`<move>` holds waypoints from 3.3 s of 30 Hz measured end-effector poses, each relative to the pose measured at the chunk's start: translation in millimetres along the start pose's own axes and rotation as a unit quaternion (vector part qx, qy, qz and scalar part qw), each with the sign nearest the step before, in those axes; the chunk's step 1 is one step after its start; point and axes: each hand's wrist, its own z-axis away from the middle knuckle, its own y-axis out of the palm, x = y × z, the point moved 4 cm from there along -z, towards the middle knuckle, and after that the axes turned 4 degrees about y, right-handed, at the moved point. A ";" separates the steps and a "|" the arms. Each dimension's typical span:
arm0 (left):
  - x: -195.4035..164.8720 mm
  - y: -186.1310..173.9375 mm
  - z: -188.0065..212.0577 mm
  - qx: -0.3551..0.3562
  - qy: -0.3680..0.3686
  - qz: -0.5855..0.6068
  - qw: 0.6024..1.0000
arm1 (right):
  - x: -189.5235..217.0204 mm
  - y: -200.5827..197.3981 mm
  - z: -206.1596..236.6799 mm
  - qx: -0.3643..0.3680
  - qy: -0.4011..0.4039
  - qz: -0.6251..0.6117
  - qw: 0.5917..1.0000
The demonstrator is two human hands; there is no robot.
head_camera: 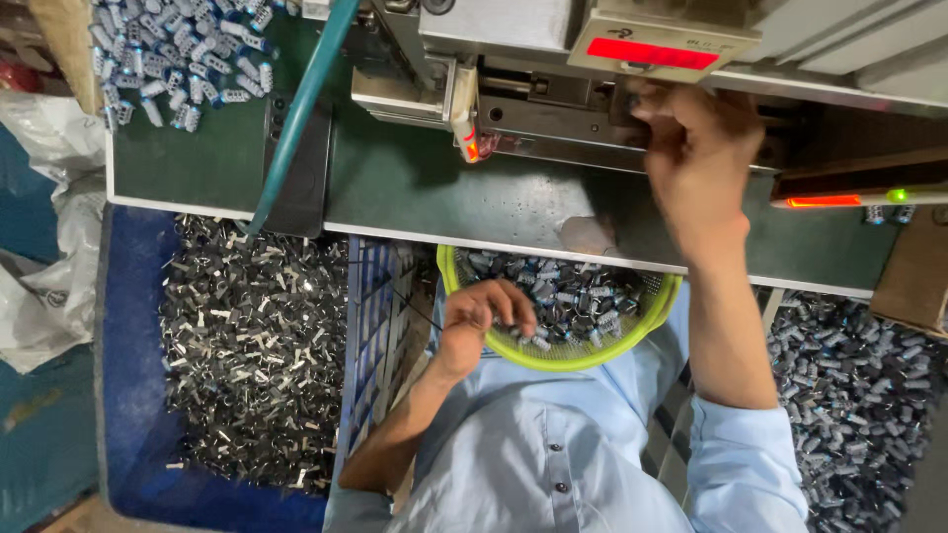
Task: The person repeatedly picks small cylindrical metal parts from a green basket and places them into a machine hopper. The parts are handled one at a time and fed into the machine continuously.
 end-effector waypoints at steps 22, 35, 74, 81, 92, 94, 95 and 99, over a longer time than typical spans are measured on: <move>-36.5 48.1 -21.9 0.033 0.226 -0.502 0.834 | 0.8 88.3 227.0 -0.033 0.334 -0.492 0.803; -38.1 50.1 -14.1 0.101 0.415 -0.626 0.653 | 8.2 99.7 230.7 -0.046 0.395 -0.629 0.668; 100.4 31.7 -51.7 0.186 0.046 -0.870 0.454 | -8.0 -24.4 26.7 -0.062 -0.095 0.020 0.993; 15.1 47.2 -19.0 0.269 0.167 -0.757 0.572 | -9.8 8.5 171.9 0.056 0.090 -0.173 0.979; 4.7 80.7 -31.7 0.109 0.256 -0.537 0.796 | -17.4 68.6 258.4 -0.056 0.302 -0.623 0.720; 20.5 69.6 -30.4 0.043 0.121 -0.377 0.917 | -18.0 62.9 253.9 -0.054 0.283 -0.613 0.735; 27.7 62.9 -28.0 0.007 0.049 -0.287 0.957 | -16.6 61.3 251.8 -0.043 0.279 -0.603 0.747; 22.9 55.0 -17.1 0.013 -0.042 -0.222 0.974 | -9.2 55.9 244.5 -0.108 0.264 -0.524 0.802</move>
